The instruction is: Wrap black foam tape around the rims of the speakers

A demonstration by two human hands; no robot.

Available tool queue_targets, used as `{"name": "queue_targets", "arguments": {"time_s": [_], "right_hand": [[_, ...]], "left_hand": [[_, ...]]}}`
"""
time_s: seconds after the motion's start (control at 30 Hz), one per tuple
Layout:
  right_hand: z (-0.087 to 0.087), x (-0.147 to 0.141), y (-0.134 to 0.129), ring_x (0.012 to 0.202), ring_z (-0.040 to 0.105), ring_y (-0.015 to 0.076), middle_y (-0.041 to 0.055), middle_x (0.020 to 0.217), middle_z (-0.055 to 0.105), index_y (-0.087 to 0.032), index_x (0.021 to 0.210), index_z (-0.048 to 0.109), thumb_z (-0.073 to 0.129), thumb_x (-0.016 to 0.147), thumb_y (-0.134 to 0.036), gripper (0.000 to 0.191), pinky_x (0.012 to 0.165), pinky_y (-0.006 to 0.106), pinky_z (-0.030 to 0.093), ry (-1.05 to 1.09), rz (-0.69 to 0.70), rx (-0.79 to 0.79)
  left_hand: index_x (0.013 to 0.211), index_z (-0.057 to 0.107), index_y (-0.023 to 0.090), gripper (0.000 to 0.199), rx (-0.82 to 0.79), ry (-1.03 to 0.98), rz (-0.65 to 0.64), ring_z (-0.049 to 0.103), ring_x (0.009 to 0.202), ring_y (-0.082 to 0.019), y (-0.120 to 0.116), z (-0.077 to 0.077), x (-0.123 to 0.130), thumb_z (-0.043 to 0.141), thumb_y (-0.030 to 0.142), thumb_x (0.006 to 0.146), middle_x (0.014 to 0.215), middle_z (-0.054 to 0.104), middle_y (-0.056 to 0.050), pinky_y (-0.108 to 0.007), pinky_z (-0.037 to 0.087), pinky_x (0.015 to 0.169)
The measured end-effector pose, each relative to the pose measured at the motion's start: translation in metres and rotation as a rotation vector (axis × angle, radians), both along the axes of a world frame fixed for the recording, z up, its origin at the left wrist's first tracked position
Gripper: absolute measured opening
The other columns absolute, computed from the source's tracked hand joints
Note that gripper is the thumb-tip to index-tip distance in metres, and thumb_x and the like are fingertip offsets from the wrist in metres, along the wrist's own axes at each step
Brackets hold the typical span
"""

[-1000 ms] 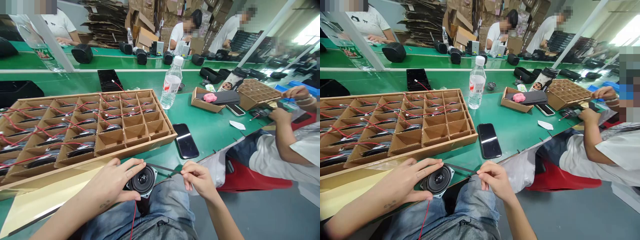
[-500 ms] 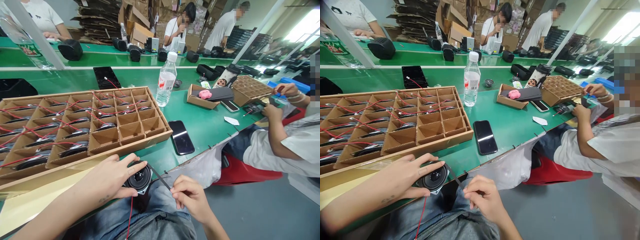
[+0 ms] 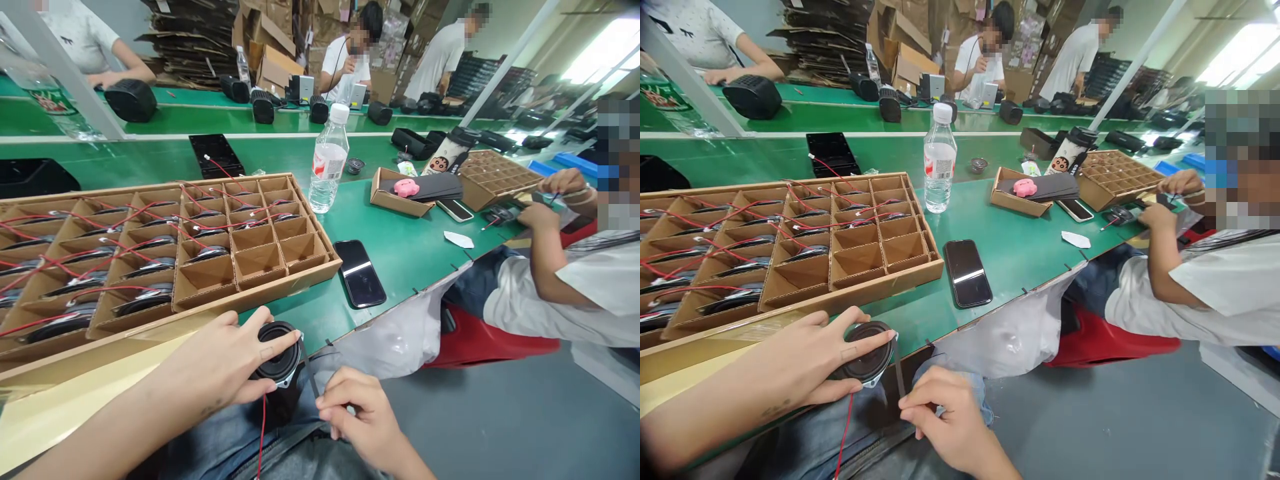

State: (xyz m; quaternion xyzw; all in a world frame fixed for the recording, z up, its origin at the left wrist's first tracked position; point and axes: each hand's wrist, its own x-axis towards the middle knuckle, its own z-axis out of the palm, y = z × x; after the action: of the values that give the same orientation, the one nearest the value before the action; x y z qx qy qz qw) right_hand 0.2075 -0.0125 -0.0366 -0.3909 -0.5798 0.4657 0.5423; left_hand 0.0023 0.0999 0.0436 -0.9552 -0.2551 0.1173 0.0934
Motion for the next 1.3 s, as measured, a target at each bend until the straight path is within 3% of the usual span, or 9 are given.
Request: {"name": "queue_targets", "arguments": {"time_s": [0.2, 0.37, 0.43, 0.53, 0.7, 0.8, 0.97, 1.13, 1.3], "right_hand": [[0.013, 0.002, 0.029, 0.046, 0.053, 0.0031, 0.0011, 0.073, 0.059, -0.016, 0.083, 0.070, 0.064, 0.080, -0.007, 0.012, 0.046, 0.012, 0.045, -0.031, -0.013, 0.118], [0.025, 0.013, 0.083, 0.044, 0.054, 0.0027, -0.0005, 0.076, 0.055, -0.016, 0.080, 0.069, 0.065, 0.079, -0.011, 0.006, 0.038, 0.010, 0.041, 0.110, 0.006, 0.019], [0.029, 0.013, 0.098, 0.044, 0.054, 0.0027, -0.0005, 0.078, 0.054, -0.015, 0.082, 0.068, 0.067, 0.077, -0.013, 0.005, 0.036, 0.009, 0.039, 0.157, 0.037, -0.014], [0.034, 0.008, 0.110, 0.046, 0.053, 0.0018, -0.0007, 0.079, 0.051, -0.014, 0.080, 0.066, 0.069, 0.075, -0.015, 0.005, 0.036, 0.009, 0.039, 0.174, 0.066, -0.004], [0.038, 0.003, 0.117, 0.046, 0.052, 0.0005, -0.0007, 0.080, 0.050, -0.013, 0.079, 0.065, 0.067, 0.077, -0.015, 0.003, 0.036, 0.008, 0.038, 0.173, 0.109, 0.028], [0.034, 0.007, 0.116, 0.044, 0.052, 0.0007, -0.0007, 0.081, 0.050, -0.013, 0.078, 0.064, 0.068, 0.077, -0.017, 0.006, 0.034, 0.008, 0.036, 0.171, 0.122, -0.008], [0.021, 0.018, 0.106, 0.042, 0.051, 0.0022, -0.0002, 0.076, 0.051, -0.012, 0.075, 0.063, 0.069, 0.077, -0.026, 0.016, 0.034, 0.010, 0.039, 0.129, 0.078, -0.147], [0.015, 0.024, 0.094, 0.042, 0.051, 0.0036, 0.0009, 0.074, 0.053, -0.011, 0.074, 0.064, 0.071, 0.075, -0.029, 0.019, 0.035, 0.012, 0.041, 0.098, 0.077, -0.197], [0.012, 0.024, 0.084, 0.044, 0.052, 0.0035, 0.0013, 0.075, 0.055, -0.013, 0.074, 0.067, 0.069, 0.076, -0.021, 0.009, 0.037, 0.012, 0.040, 0.059, 0.066, -0.182]], "left_hand": [[0.139, 0.030, 0.044, 0.062, 0.129, 0.010, 0.133, 0.054, 0.056, -0.019, -0.016, -0.002, 0.009, 0.053, 0.057, 0.083, 0.094, 0.057, -0.008, -0.035, 0.044, 0.059], [0.144, 0.028, 0.018, 0.084, 0.126, 0.011, 0.363, 0.056, 0.058, -0.025, -0.017, 0.001, 0.021, 0.049, 0.069, 0.079, 0.078, 0.057, -0.009, -0.042, 0.046, 0.062], [0.142, 0.031, 0.012, 0.091, 0.002, -0.035, 0.378, 0.060, 0.070, -0.027, -0.011, 0.003, 0.014, 0.051, 0.071, 0.075, 0.101, 0.060, -0.015, -0.044, 0.049, 0.070], [0.141, 0.035, 0.018, 0.078, -0.281, -0.159, 0.262, 0.058, 0.104, -0.027, 0.004, 0.003, -0.007, 0.060, 0.057, 0.079, 0.142, 0.037, -0.014, -0.038, 0.050, 0.087], [0.139, 0.037, 0.024, 0.064, -0.522, -0.286, 0.126, 0.043, 0.127, -0.019, 0.022, -0.002, -0.030, 0.063, 0.043, 0.083, 0.144, 0.037, -0.004, -0.029, 0.038, 0.105], [0.137, 0.042, 0.023, 0.070, -0.421, -0.259, 0.143, 0.051, 0.119, -0.022, 0.018, -0.009, -0.027, 0.066, 0.050, 0.077, 0.142, 0.040, -0.005, -0.033, 0.044, 0.100], [0.130, 0.052, 0.022, 0.071, -0.190, -0.217, 0.246, 0.062, 0.083, -0.023, -0.001, -0.020, -0.020, 0.067, 0.060, 0.072, 0.133, 0.051, -0.007, -0.039, 0.053, 0.079], [0.130, 0.051, 0.017, 0.075, -0.186, -0.337, 0.245, 0.062, 0.093, -0.022, -0.008, -0.028, -0.021, 0.074, 0.054, 0.068, 0.133, 0.051, -0.009, -0.036, 0.053, 0.081], [0.132, 0.049, 0.021, 0.073, -0.257, -0.269, 0.285, 0.061, 0.093, -0.023, -0.005, -0.022, -0.019, 0.071, 0.055, 0.071, 0.134, 0.049, -0.009, -0.037, 0.052, 0.083]]}}
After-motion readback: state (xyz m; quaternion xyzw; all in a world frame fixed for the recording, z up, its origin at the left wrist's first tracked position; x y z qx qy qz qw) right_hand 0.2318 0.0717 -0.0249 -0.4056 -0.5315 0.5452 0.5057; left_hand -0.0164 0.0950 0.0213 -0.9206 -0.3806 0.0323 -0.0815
